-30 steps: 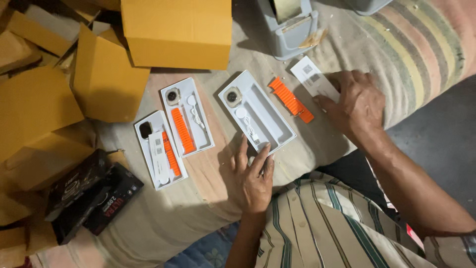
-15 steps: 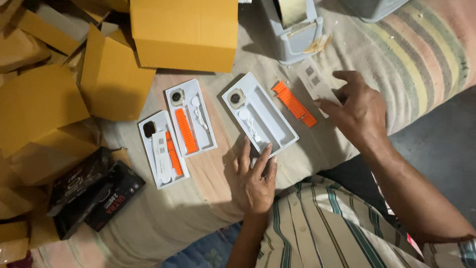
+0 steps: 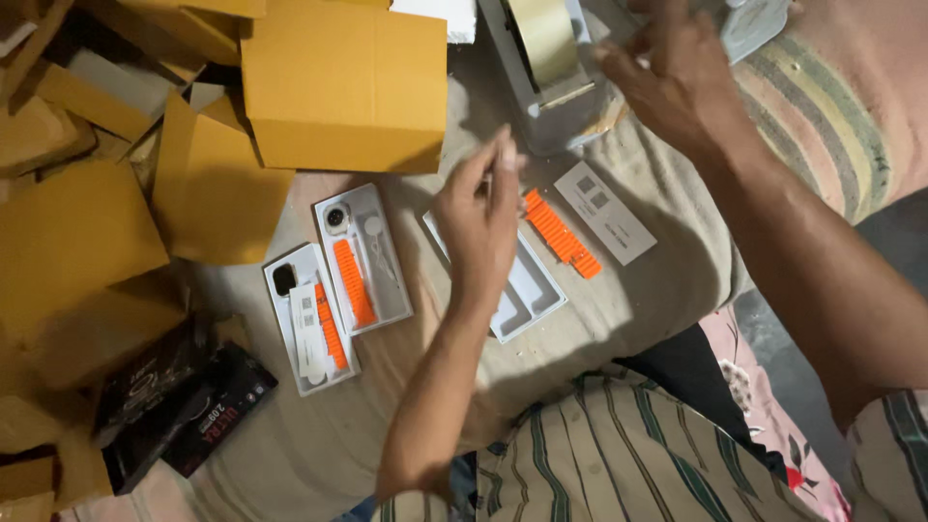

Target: The person arranges a smartwatch, orange strap, charging cable, and paper inserts into a white inner tray, then places the tray into a yellow retail box. They press the contents flat, use a tape dispenser to seal boxes, and handle finished black smartwatch boxes.

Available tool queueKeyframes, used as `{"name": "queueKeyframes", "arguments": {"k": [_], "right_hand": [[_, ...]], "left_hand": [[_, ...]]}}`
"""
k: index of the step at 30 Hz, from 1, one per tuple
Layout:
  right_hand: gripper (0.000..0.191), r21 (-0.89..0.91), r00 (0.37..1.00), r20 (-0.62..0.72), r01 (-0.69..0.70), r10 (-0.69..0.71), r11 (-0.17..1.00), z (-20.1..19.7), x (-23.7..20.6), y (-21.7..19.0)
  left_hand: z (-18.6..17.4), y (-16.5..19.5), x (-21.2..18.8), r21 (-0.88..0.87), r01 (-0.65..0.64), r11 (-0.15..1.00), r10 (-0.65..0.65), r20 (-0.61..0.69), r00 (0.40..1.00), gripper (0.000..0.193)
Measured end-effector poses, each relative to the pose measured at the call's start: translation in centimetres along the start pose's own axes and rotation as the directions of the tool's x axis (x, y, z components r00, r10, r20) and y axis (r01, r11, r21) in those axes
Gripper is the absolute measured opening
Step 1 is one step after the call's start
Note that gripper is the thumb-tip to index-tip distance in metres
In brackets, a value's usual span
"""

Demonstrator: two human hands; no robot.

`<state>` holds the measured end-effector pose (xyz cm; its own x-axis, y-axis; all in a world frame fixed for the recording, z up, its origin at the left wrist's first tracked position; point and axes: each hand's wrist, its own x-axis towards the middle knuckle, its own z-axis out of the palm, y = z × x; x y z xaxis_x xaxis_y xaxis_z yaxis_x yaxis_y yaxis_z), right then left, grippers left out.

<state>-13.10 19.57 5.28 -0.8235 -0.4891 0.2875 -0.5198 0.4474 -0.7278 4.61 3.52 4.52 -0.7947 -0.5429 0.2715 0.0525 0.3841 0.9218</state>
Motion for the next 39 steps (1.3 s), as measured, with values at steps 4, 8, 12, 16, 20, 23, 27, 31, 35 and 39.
{"name": "queueKeyframes", "arguments": {"k": [4,8,12,16,20,23,27,31,35,39], "right_hand": [[0.070,-0.006,0.989,0.088,-0.120,0.120,0.993,2.1,3.0,0.4],[0.079,-0.011,0.975,0.036,-0.217,0.217,0.976,2.9,4.4,0.1],[0.073,-0.024,0.985,-0.005,-0.174,0.174,0.984,2.2,5.7,-1.3],[0.072,0.333,0.962,0.050,-0.270,0.269,0.904,0.6,4.8,-3.4],[0.069,0.396,0.934,0.093,-0.353,0.345,0.848,-0.2,1.6,-3.5],[0.070,0.438,0.903,0.099,-0.417,0.418,0.797,0.4,-0.3,-2.8],[0.071,0.450,0.876,0.122,-0.468,0.466,0.761,0.8,-2.4,-1.8],[0.069,0.543,0.873,0.096,-0.449,0.479,0.710,2.1,-3.5,-1.0],[0.065,0.615,0.863,0.114,-0.450,0.492,0.648,3.0,-4.8,0.1],[0.061,0.658,0.877,0.093,-0.410,0.471,0.632,3.9,-5.2,0.9]], "left_hand": [[4.0,-0.4,8.7,0.176,-0.029,0.984,0.035,-0.033,0.999,0.041],[6.0,-1.3,13.7,0.304,0.075,0.950,-0.073,-0.018,0.997,0.052],[5.7,-1.8,15.7,0.240,0.230,0.943,-0.252,0.065,0.966,0.048],[4.8,-2.2,16.2,0.052,0.178,0.983,-0.184,0.148,0.972,0.040],[3.8,-3.0,14.0,-0.001,0.343,0.939,-0.338,0.157,0.928,0.042],[2.7,-2.7,10.3,-0.096,0.366,0.926,-0.359,0.084,0.929,0.044],[2.7,-2.0,4.4,-0.287,0.462,0.839,-0.455,0.095,0.885,0.049],[4.5,-2.7,2.7,-0.320,0.455,0.831,-0.450,0.095,0.888,0.048],[6.1,-3.6,3.2,-0.305,0.396,0.866,-0.391,0.079,0.917,0.046],[7.9,-3.8,4.0,-0.500,0.388,0.774,-0.333,0.200,0.922,0.040]]}}
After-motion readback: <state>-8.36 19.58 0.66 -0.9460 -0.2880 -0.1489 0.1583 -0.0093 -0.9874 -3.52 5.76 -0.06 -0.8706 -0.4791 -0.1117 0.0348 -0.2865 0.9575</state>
